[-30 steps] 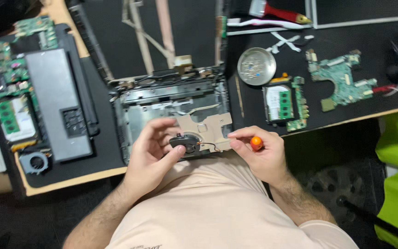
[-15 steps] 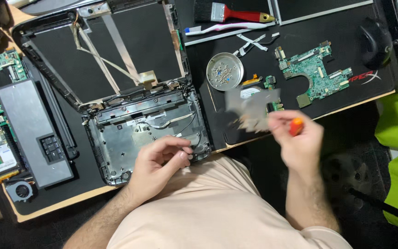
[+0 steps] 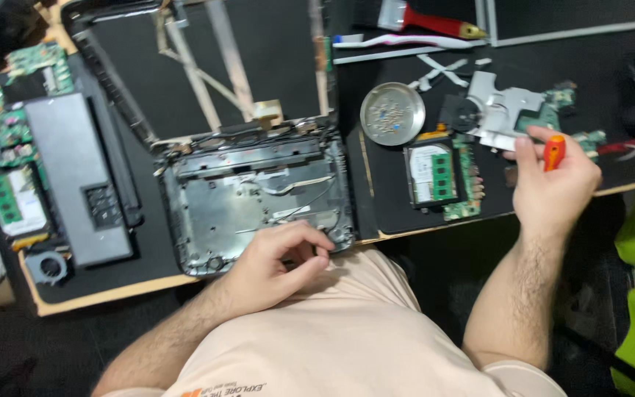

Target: The person disassembles a laptop, removing the back cover, battery, and keyboard. They then use a toothbrush and a paintbrush to clean dust from a small circuit board and the main motherboard.

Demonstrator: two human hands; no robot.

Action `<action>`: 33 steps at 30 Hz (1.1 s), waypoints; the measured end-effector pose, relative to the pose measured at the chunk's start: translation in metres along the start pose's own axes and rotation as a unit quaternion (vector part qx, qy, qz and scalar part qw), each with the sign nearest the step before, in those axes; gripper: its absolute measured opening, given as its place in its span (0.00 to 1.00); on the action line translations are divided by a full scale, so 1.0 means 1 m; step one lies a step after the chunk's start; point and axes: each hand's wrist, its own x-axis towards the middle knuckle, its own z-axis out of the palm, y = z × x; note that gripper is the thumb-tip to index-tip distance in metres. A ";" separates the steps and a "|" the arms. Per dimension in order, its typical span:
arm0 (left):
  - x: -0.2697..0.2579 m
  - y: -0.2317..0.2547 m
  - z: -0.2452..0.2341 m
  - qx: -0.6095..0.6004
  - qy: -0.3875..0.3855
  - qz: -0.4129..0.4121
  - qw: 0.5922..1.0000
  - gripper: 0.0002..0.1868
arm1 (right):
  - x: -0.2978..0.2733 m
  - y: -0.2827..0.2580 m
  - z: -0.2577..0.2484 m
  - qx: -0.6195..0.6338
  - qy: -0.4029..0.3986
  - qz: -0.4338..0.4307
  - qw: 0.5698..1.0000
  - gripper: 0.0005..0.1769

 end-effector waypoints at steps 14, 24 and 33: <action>-0.012 -0.008 -0.140 0.211 0.444 0.161 0.856 0.07 | -0.019 -0.180 0.092 0.099 -0.176 -0.053 0.978 0.12; 0.020 -0.052 -0.188 0.090 0.431 0.085 0.894 0.31 | 0.042 -0.214 0.171 0.134 -0.121 -0.161 0.970 0.28; -0.022 0.000 -0.184 0.181 0.385 0.143 0.894 0.19 | 0.020 -0.222 0.142 0.163 -0.145 -0.140 0.966 0.24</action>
